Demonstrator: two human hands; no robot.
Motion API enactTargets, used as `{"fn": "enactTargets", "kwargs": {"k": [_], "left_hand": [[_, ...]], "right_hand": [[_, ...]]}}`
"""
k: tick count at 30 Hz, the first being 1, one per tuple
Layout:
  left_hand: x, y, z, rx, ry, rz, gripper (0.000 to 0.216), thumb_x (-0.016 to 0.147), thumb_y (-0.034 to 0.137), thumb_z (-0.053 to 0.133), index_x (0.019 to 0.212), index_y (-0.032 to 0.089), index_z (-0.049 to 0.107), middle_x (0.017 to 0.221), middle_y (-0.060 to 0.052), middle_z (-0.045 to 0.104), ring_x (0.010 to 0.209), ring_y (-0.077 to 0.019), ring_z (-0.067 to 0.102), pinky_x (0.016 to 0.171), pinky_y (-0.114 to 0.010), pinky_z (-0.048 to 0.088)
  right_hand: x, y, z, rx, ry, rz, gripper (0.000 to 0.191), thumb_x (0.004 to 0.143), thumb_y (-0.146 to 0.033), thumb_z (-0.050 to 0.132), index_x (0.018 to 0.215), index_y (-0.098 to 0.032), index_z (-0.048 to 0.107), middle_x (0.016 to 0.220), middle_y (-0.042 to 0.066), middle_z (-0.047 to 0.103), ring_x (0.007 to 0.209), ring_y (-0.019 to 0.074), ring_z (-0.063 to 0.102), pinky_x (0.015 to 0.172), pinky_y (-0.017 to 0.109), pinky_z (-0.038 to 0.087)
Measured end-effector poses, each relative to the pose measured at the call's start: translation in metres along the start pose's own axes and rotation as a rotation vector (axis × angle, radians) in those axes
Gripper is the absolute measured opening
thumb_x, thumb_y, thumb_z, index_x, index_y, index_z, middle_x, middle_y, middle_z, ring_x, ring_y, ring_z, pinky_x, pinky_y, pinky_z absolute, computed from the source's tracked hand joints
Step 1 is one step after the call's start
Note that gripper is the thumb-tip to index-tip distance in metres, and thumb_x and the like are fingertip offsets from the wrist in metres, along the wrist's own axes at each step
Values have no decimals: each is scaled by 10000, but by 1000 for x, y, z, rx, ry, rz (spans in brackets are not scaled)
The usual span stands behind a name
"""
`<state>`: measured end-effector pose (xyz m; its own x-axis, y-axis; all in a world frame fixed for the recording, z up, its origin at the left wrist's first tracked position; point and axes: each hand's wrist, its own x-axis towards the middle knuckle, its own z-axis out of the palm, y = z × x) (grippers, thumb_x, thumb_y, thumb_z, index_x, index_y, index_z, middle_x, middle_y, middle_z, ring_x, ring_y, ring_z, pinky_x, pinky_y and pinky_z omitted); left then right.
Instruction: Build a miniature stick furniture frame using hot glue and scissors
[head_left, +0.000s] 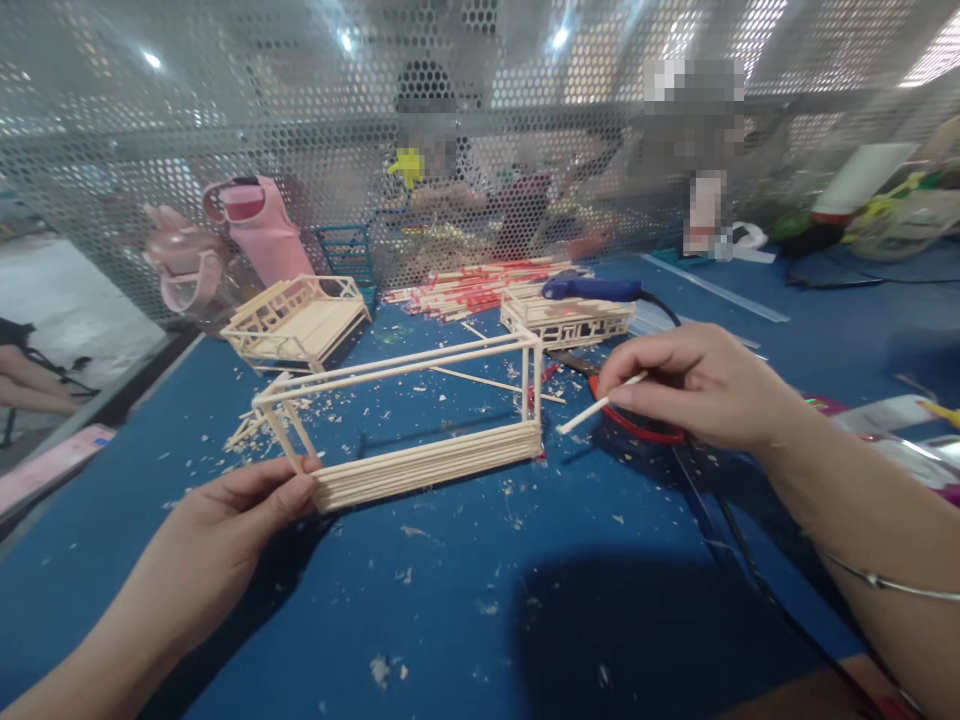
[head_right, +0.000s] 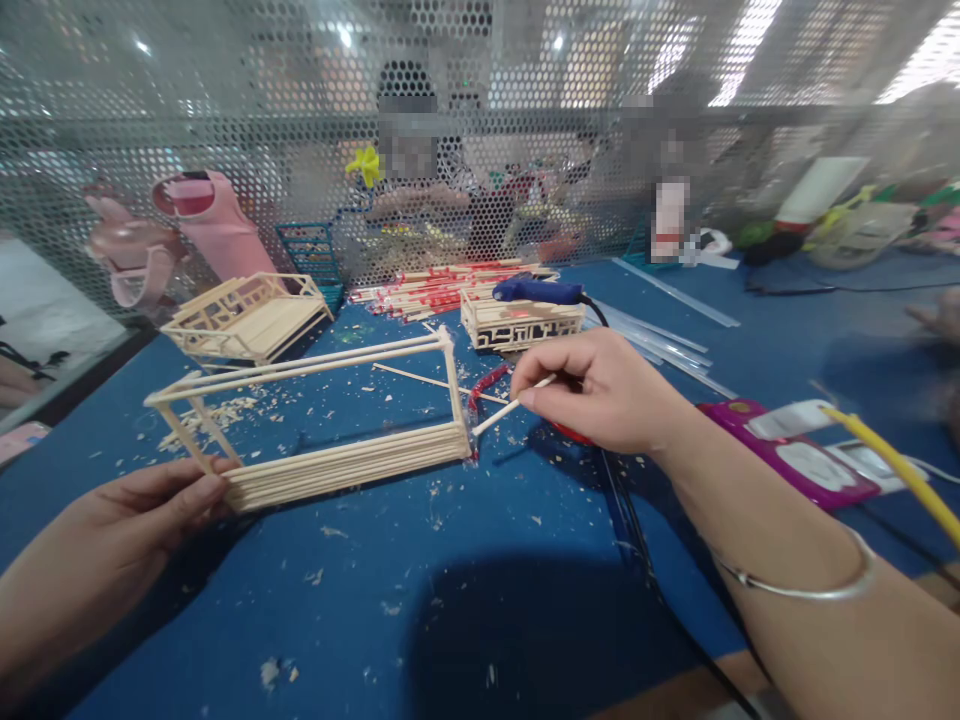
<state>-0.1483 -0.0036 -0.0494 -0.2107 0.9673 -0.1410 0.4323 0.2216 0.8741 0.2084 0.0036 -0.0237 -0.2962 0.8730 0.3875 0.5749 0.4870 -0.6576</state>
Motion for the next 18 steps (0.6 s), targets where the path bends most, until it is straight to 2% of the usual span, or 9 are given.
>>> {"fn": "enactTargets", "kwargs": {"k": [3, 5, 8, 12, 14, 18], "left_hand": [[-1, -3, 0, -13, -51, 13, 418, 460, 503, 790, 748, 204, 747, 841, -38, 755, 771, -213, 613, 792, -333, 445], [-4, -4, 2, -17, -79, 46, 353, 495, 472, 788, 720, 204, 749, 834, -40, 755, 766, -207, 619, 782, -323, 456], [-10, -4, 6, -87, -138, 96, 330, 496, 443, 800, 712, 197, 756, 780, -50, 754, 738, -212, 634, 753, -329, 488], [-10, -7, 9, -224, -196, 125, 309, 475, 364, 828, 723, 194, 755, 757, -37, 756, 729, -195, 657, 760, -330, 528], [-10, -10, 9, -248, -212, 149, 295, 491, 329, 823, 742, 192, 752, 748, -26, 754, 719, -182, 663, 758, -327, 539], [-10, -13, 9, -238, -228, 223, 252, 544, 282, 790, 772, 188, 739, 743, -11, 744, 703, -165, 662, 764, -323, 541]], "right_hand": [[-2, -2, -2, 243, -39, 99, 117, 719, -236, 597, 616, -192, 628, 478, -16, 525, 412, 66, 400, 387, 235, 274], [-2, -4, 0, 354, -10, 145, 179, 716, -332, 675, 604, -204, 620, 432, -20, 499, 373, 70, 392, 361, 236, 249], [0, -7, 3, 506, 170, 128, 314, 618, -483, 781, 616, -225, 601, 392, -31, 483, 337, 93, 412, 338, 238, 271], [9, -7, 8, 569, 423, 122, 433, 502, -531, 833, 662, -230, 565, 408, -45, 493, 315, 87, 352, 348, 259, 285], [14, -7, 9, 546, 458, 171, 414, 547, -517, 815, 651, -226, 540, 433, -37, 491, 339, 86, 356, 367, 258, 282], [22, -10, 8, 543, 505, 323, 236, 795, -346, 631, 640, -217, 509, 458, -20, 442, 393, 95, 390, 393, 240, 274]]}}
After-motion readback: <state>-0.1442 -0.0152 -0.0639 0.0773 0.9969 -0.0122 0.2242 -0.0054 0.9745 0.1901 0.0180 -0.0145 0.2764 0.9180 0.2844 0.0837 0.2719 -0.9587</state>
